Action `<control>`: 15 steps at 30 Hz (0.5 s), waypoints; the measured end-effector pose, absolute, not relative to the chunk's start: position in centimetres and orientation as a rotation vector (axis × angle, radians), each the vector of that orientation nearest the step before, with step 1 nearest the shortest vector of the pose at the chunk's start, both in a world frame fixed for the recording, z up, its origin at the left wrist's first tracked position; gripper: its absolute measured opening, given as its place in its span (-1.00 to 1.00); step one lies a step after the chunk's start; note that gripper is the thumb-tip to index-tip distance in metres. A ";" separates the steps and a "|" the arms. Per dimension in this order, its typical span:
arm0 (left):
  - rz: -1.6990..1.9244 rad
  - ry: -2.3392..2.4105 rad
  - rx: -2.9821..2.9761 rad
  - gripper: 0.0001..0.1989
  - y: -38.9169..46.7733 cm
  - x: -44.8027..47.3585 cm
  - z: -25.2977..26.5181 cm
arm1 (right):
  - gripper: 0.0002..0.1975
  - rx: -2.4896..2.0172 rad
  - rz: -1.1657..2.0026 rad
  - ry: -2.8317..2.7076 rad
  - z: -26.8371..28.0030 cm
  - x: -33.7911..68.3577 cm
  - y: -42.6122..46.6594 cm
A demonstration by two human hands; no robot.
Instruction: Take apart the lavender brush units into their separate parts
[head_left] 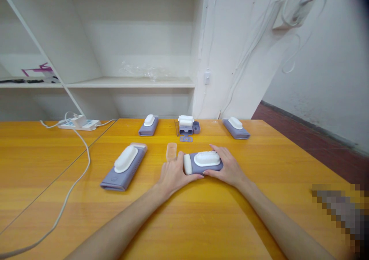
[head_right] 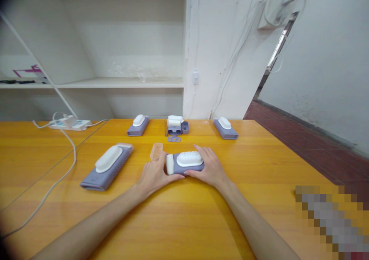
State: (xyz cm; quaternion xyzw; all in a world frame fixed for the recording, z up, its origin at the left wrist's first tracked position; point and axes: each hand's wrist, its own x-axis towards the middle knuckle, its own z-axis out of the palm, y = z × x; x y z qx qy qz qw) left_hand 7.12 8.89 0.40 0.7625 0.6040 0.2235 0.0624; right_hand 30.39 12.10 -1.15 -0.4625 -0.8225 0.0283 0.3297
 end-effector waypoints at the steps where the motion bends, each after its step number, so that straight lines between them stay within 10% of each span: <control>1: 0.702 1.804 2.294 -0.32 8.8 7.2 0.4 | -0.12 -1.208 0.073 -2.154 -1.2 30.4 12.1; 6: 0.907 1.690 2.165 -0.64 8.6 7.6 0.2 | -0.11 -1.214 0.061 -2.126 -1.3 30.3 12.1; 15: 0.716 2.268 2.090 -0.57 13.5 5.6 3.6 | -0.10 -1.244 0.051 -2.111 -1.3 30.2 12.2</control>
